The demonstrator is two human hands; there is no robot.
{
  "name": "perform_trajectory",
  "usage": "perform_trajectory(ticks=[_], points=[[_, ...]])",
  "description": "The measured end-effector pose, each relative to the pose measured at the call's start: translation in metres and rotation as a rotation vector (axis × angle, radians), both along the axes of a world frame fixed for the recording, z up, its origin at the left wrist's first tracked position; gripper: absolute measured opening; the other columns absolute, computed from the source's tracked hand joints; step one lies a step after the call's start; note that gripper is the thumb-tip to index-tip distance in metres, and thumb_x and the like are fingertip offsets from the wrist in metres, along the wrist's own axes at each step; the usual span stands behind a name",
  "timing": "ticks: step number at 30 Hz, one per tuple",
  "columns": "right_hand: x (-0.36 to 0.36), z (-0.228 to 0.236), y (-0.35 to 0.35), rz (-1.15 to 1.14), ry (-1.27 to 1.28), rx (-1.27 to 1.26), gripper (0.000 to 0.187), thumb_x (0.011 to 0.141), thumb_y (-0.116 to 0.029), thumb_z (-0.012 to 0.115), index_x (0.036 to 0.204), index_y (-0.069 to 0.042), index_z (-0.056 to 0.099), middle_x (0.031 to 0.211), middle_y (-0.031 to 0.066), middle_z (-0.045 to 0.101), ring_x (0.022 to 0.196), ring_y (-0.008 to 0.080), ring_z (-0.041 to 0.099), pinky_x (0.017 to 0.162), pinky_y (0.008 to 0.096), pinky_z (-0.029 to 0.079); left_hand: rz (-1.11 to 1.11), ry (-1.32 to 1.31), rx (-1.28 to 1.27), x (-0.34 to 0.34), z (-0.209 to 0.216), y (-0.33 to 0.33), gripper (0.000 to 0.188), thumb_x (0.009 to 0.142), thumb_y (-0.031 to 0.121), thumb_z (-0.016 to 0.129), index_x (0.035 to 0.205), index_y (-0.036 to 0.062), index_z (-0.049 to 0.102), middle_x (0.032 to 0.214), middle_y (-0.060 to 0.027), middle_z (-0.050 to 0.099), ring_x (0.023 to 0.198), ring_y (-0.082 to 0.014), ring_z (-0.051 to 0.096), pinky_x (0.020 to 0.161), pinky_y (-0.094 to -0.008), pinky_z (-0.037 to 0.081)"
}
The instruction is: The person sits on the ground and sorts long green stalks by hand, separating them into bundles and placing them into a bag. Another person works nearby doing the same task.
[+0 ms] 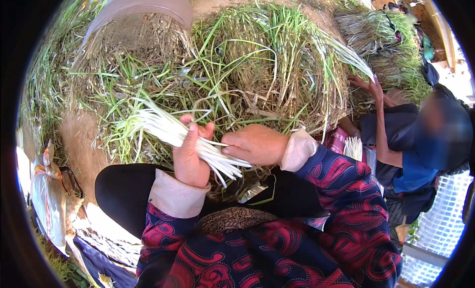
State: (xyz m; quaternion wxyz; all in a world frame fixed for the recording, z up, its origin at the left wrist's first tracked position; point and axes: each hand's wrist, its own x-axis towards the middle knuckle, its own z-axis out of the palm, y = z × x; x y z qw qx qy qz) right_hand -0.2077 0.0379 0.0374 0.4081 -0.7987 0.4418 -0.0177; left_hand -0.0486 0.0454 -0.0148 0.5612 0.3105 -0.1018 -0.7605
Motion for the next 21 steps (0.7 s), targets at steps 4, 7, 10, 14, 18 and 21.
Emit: perform_trajectory(ticks=[4,7,10,14,18,21], points=[[-0.032,0.005,-0.019,0.033,0.075,0.183,0.022,0.083,-0.024,0.041,0.091,-0.006,0.051,0.074,0.0127,0.058,0.067,0.0281,0.057,0.065,0.0380,0.045,0.277,-0.063,-0.141,0.025,0.019,-0.037,0.033,0.085,0.016,0.043,0.117,0.0091,0.037,0.087,-0.0036,0.050,0.099,-0.0169,0.048,0.093,-0.0367,0.034],[-0.078,-0.013,-0.047,-0.432,0.136,0.130,0.025,0.084,-0.022,0.040,0.099,-0.006,0.051,0.084,0.0101,0.058,0.076,0.0203,0.057,0.076,0.0324,0.044,0.282,0.021,-0.032,0.023,0.024,-0.041,0.029,0.086,0.014,0.041,0.115,0.0115,0.037,0.084,-0.0024,0.049,0.094,-0.0149,0.049,0.086,-0.0291,0.039],[-0.129,-0.043,-0.079,-0.924,-0.031,0.188,0.026,0.083,-0.020,0.043,0.103,-0.006,0.052,0.087,0.0102,0.058,0.083,0.0190,0.055,0.080,0.0304,0.042,-0.103,0.238,0.071,-0.003,0.001,-0.014,0.011,0.085,0.015,0.044,0.095,0.0109,0.046,0.075,-0.0037,0.047,0.068,-0.0153,0.049,0.071,-0.0300,0.043],[-0.211,-0.098,-0.095,-1.044,0.097,-0.115,0.024,0.077,-0.018,0.050,0.097,-0.006,0.056,0.084,0.0095,0.059,0.073,0.0176,0.055,0.070,0.0280,0.043,-0.237,0.106,0.188,-0.029,0.001,0.005,0.011,0.080,0.009,0.051,0.090,0.0080,0.045,0.072,-0.0047,0.049,0.068,-0.0162,0.050,0.069,-0.0355,0.045],[-0.215,-0.100,-0.119,-1.175,-0.106,-0.117,0.024,0.076,-0.016,0.051,0.096,-0.004,0.056,0.073,0.0047,0.058,0.062,0.0119,0.054,0.061,0.0258,0.043,0.167,-0.485,-0.133,-0.017,0.023,-0.019,0.009,0.083,0.012,0.049,0.088,0.0088,0.042,0.071,-0.0032,0.045,0.072,-0.0161,0.048,0.082,-0.0356,0.039],[-0.202,-0.093,-0.140,-1.178,-0.229,-0.079,0.026,0.077,-0.017,0.050,0.099,-0.004,0.054,0.079,0.0064,0.058,0.063,0.0116,0.054,0.063,0.0253,0.043,0.084,-0.289,0.014,-0.024,0.009,-0.018,0.006,0.080,0.008,0.051,0.082,0.0073,0.046,0.068,-0.0028,0.045,0.066,-0.0160,0.050,0.075,-0.0362,0.047]])
